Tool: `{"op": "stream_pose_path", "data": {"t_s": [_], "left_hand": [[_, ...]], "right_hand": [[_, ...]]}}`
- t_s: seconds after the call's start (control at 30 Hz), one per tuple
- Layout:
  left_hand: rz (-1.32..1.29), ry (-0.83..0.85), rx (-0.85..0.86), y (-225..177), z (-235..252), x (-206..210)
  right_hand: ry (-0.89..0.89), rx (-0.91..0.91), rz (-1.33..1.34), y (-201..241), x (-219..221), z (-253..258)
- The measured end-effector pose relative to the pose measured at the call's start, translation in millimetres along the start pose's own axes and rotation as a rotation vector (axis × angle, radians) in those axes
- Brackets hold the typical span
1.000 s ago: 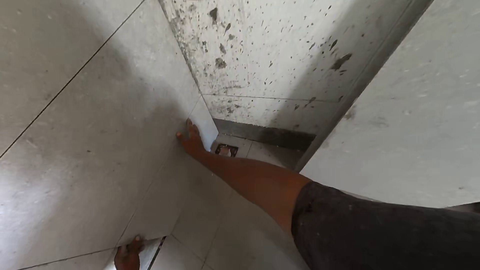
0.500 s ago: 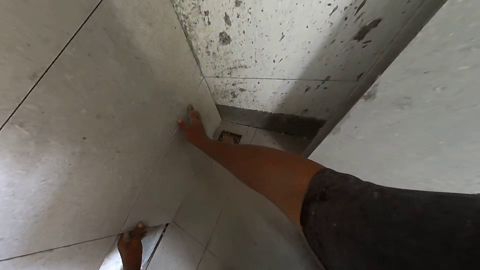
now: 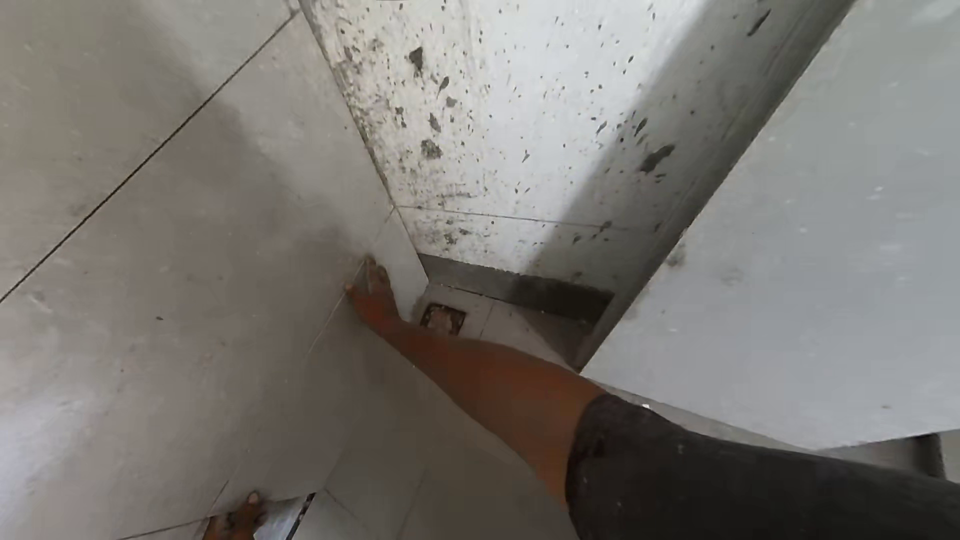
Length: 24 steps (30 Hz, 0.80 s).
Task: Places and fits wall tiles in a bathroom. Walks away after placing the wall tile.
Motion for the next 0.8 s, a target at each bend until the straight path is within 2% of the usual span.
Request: {"op": "stream_pose_path", "data": {"t_s": [0.13, 0.27, 0.4, 0.8], "left_hand": [[0.095, 0.032, 0.024, -10.5, -1.5, 3.6], [0.167, 0.05, -0.009, -21.7, -5.6, -3.7], [0.153, 0.02, -0.052, -15.3, -3.2, -4.6], [0.097, 0.04, -0.031, -9.1, -3.5, -3.7]], "right_hand": [[-0.011, -0.109, -0.058, 0.1, -7.2, -1.6], [0.058, -0.251, -0.067, -1.5, -6.2, -0.6], [0.069, -0.231, -0.091, 3.3, -6.5, -0.1], [0.103, -0.131, -0.116, 5.3, -9.2, -13.9]]}}
Point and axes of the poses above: each hand's wrist, its own z-axis towards the middle knuckle, its own x-axis out of the palm, y = z × x, the point moved 2 cm from there along z, towards the middle knuckle, and after that the axes turned 10 degrees about -y, right-handed, at the moved point
